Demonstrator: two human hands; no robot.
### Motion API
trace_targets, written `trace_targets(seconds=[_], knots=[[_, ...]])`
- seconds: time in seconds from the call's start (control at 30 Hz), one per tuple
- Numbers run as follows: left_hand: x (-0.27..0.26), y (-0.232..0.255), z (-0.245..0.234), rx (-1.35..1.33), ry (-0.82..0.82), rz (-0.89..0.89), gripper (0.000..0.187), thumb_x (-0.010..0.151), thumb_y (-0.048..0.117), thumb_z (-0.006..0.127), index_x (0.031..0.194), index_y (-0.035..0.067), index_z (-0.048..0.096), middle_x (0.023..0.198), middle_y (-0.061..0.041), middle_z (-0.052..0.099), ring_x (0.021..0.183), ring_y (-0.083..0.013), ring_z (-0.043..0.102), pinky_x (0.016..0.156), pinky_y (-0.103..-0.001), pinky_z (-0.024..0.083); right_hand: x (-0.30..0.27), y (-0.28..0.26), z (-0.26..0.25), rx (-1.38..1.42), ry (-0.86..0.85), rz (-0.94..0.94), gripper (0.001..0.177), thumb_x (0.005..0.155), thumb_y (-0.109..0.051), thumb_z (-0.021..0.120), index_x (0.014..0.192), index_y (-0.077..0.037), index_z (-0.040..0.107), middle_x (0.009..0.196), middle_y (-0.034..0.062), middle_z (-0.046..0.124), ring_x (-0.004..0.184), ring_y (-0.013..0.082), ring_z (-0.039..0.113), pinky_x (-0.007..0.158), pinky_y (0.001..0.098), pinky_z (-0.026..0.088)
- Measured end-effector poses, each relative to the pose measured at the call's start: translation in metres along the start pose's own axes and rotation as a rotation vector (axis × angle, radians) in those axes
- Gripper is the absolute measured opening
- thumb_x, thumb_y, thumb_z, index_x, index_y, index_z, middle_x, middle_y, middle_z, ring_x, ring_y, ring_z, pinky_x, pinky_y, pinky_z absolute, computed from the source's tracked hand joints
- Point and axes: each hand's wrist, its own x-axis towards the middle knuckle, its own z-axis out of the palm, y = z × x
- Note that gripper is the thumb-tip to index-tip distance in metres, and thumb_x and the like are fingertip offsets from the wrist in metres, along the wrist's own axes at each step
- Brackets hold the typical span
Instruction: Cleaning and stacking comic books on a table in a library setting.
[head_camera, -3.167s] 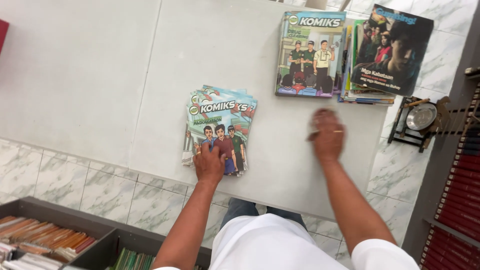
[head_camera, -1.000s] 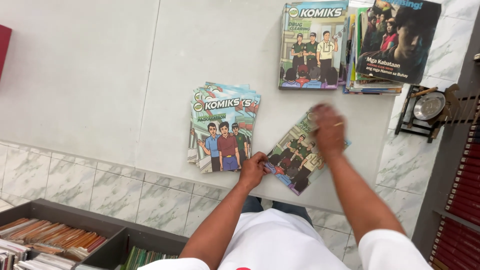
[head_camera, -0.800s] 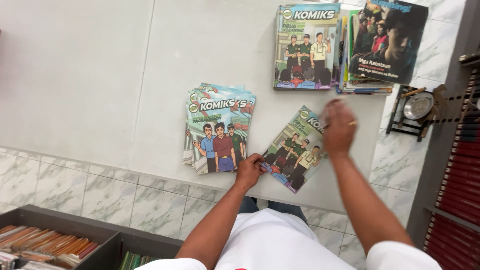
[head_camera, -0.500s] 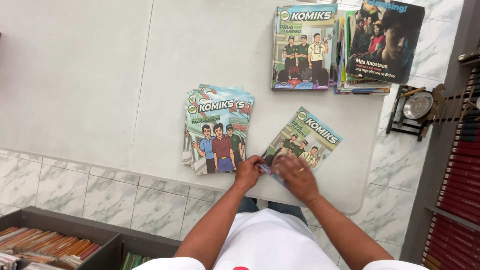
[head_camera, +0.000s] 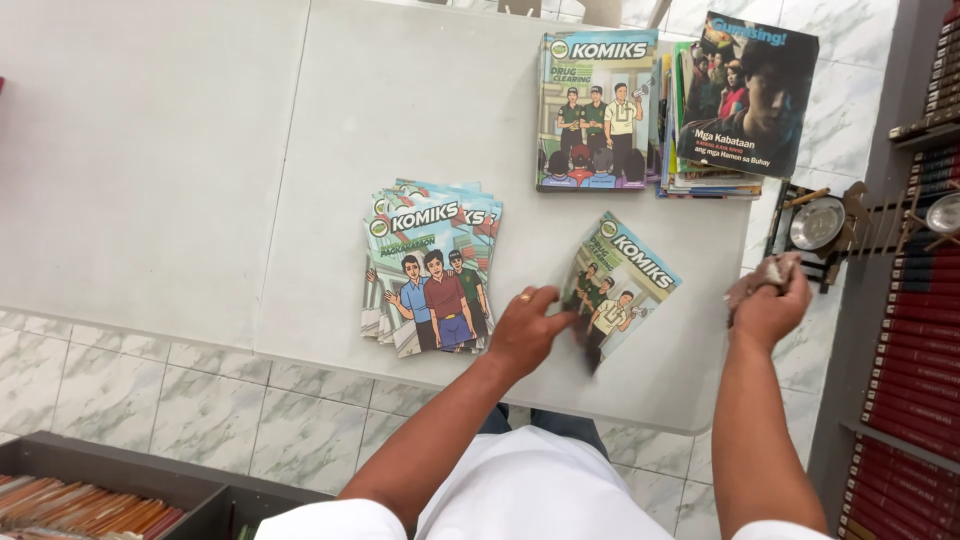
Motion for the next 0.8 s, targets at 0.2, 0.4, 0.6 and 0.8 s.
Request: trace_targets(seconds=[0.2, 0.4, 0.6, 0.8], knots=[[0.053, 0.046, -0.038, -0.334, 0.182, 0.072, 0.017, 0.092, 0.004, 0.073, 0.107, 0.011, 0.074, 0.103, -0.002, 0.066, 0.089, -0.0199, 0.064, 0.077, -0.034, 0.055, 0.019, -0.088, -0.061, 0.427, 0.146, -0.575, 0.032, 0.115, 0.006, 0.043, 0.139, -0.011, 0.056, 0.135, 0.0201, 0.066, 0.104, 0.0278, 0.064, 0.085, 0.0418, 0.057], [0.041, 0.045, -0.022, -0.966, 0.221, -0.630, 0.024, 0.095, -0.003, 0.063, 0.117, 0.000, 0.069, 0.089, -0.008, 0.075, 0.071, -0.0123, 0.069, 0.065, -0.025, 0.061, -0.049, -0.208, -0.085, 0.683, -0.329, -0.921, 0.043, 0.125, -0.010, 0.026, 0.160, -0.031, 0.039, 0.153, 0.0379, 0.042, 0.046, 0.0207, 0.031, 0.042, 0.0379, 0.034], [-0.018, -0.010, 0.060, -1.115, 0.088, -1.017, 0.036, 0.102, -0.002, 0.046, 0.137, 0.002, 0.037, 0.111, -0.030, 0.069, 0.079, -0.0311, 0.077, 0.073, -0.031, 0.070, -0.132, -0.144, 0.049, 0.186, -0.287, -1.057, 0.037, 0.090, 0.003, 0.056, 0.123, -0.003, 0.071, 0.127, 0.0221, 0.061, 0.123, 0.0450, 0.058, 0.108, 0.0557, 0.045], [-0.058, -0.051, 0.095, -0.784, 0.013, -1.189, 0.037, 0.092, 0.012, 0.062, 0.127, 0.017, 0.052, 0.108, -0.019, 0.074, 0.100, -0.0331, 0.074, 0.079, -0.046, 0.062, -0.200, -0.038, 0.112, -0.233, -0.518, -1.167, 0.028, 0.092, -0.020, 0.065, 0.119, -0.023, 0.073, 0.137, 0.0040, 0.065, 0.129, 0.0265, 0.061, 0.105, 0.0456, 0.045]])
